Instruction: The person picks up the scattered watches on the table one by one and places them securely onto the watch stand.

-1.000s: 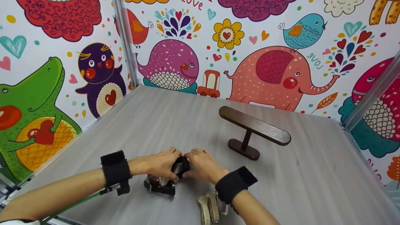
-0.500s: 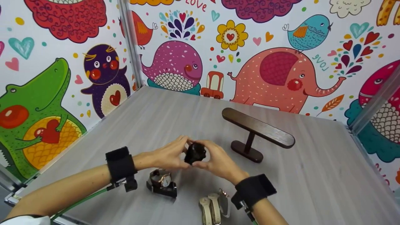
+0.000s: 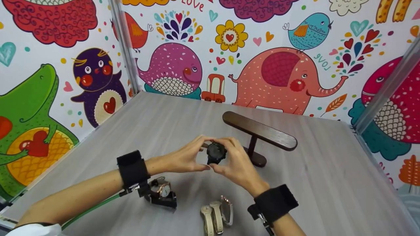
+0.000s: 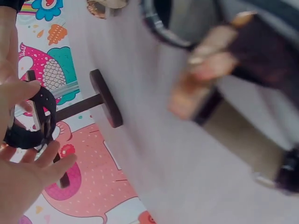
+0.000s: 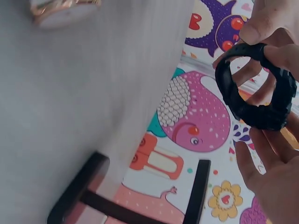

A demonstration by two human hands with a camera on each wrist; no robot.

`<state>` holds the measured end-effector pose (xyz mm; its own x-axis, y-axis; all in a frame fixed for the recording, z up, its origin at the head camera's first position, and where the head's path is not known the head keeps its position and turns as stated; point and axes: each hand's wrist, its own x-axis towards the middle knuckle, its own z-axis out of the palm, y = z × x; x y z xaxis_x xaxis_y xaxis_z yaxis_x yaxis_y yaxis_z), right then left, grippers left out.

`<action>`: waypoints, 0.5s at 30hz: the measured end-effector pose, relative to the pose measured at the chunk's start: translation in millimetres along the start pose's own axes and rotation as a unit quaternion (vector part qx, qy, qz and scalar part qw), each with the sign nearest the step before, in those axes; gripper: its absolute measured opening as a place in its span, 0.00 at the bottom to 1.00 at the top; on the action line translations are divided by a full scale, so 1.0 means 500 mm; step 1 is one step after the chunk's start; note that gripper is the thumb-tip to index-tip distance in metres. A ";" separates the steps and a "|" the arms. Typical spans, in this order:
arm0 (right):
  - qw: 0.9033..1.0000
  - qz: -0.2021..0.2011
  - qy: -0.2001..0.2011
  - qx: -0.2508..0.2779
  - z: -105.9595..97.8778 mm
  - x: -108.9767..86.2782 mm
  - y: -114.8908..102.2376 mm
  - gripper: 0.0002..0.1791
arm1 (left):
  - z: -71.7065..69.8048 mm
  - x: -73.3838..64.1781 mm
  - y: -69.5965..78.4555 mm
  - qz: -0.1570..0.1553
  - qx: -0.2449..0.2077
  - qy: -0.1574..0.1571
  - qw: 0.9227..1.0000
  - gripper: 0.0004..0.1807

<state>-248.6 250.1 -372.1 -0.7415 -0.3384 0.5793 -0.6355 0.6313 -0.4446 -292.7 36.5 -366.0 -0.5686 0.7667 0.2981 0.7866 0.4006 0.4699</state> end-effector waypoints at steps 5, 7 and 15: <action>0.997 -0.036 0.048 -0.045 -0.027 -0.009 0.011 0.39 | 0.001 0.034 -0.004 0.032 0.029 0.006 0.999 0.47; 0.995 -0.043 0.063 -0.058 -0.038 -0.013 0.015 0.39 | 0.001 0.053 -0.008 0.038 0.060 0.023 0.997 0.47; 0.987 -0.028 0.101 -0.123 -0.090 -0.038 0.038 0.41 | 0.005 0.155 -0.022 -0.015 0.192 0.081 0.978 0.39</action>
<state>-236.9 300.1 -360.8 -0.6335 -0.2465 0.7335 -0.5841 0.7741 -0.2443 -344.9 93.0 -350.3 -0.5983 0.6751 0.4316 0.7842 0.6039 0.1425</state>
